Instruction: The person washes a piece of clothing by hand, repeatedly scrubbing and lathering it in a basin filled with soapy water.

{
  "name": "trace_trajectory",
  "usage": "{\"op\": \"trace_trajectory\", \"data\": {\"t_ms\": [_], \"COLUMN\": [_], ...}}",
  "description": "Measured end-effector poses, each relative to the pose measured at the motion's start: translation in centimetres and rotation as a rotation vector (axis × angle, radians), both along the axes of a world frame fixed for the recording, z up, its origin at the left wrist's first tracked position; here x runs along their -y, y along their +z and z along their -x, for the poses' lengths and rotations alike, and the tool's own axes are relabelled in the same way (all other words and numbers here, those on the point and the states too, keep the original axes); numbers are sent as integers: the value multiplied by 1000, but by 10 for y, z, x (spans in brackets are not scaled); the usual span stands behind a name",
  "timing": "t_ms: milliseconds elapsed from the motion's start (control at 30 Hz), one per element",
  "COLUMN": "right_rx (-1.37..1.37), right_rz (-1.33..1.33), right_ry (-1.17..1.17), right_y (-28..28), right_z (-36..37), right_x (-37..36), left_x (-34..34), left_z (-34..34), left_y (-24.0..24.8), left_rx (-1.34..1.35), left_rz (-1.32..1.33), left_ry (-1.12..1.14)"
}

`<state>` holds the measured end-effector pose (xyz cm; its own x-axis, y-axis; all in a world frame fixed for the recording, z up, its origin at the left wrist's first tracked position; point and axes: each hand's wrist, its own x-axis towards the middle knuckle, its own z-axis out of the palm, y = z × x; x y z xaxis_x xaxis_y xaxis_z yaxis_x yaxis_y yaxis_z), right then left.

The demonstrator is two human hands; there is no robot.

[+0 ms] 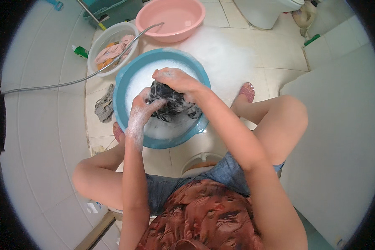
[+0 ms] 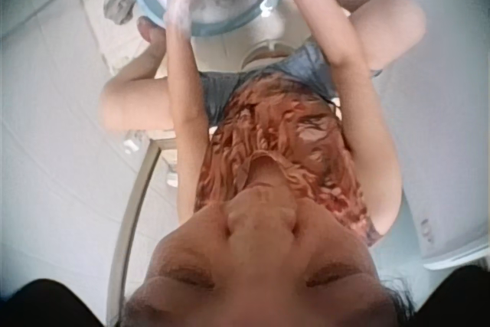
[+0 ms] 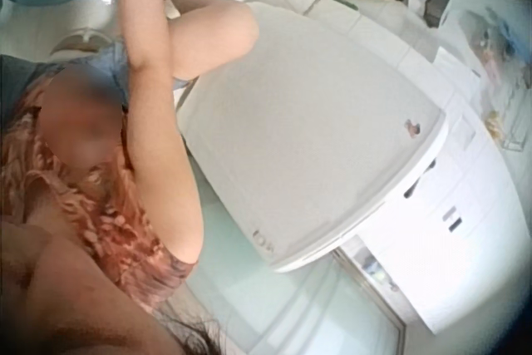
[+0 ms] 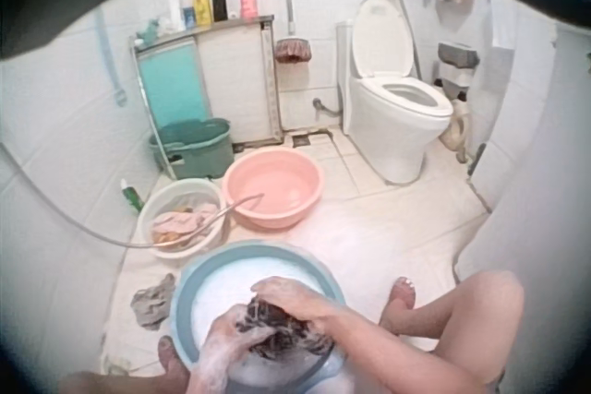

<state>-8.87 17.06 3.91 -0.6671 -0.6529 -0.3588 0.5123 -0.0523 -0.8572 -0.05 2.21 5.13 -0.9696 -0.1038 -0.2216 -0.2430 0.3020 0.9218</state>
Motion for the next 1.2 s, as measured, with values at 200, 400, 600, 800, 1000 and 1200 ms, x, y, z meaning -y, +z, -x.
{"op": "trace_trajectory", "data": {"t_ms": [200, 400, 600, 800, 1000, 1200], "right_rx": [-885, -411, -1085, -1371, -1503, -1291], "right_rz": [-299, -112, -263, -583, -426, -634], "right_ry": [439, -80, -55, -387, -258, -424], "right_y": [-8, -15, -6, -32, -10, -37], "right_z": [-4, -11, -89, -32, -99, -44], "right_x": [-14, -2, 43, 27, 62, 41], "left_x": [-1, 15, 14, -43, 11, -41], "left_z": [-9, -26, -20, -29, -20, -14], "left_y": [22, -13, -83, -36, -84, -52], "left_rx": [10, -304, -247, -181, 68, 20], "left_rz": [-429, -713, -1643, -905, -1352, -1186], "left_ry": [146, 353, -140, 314, 297, 447]}}
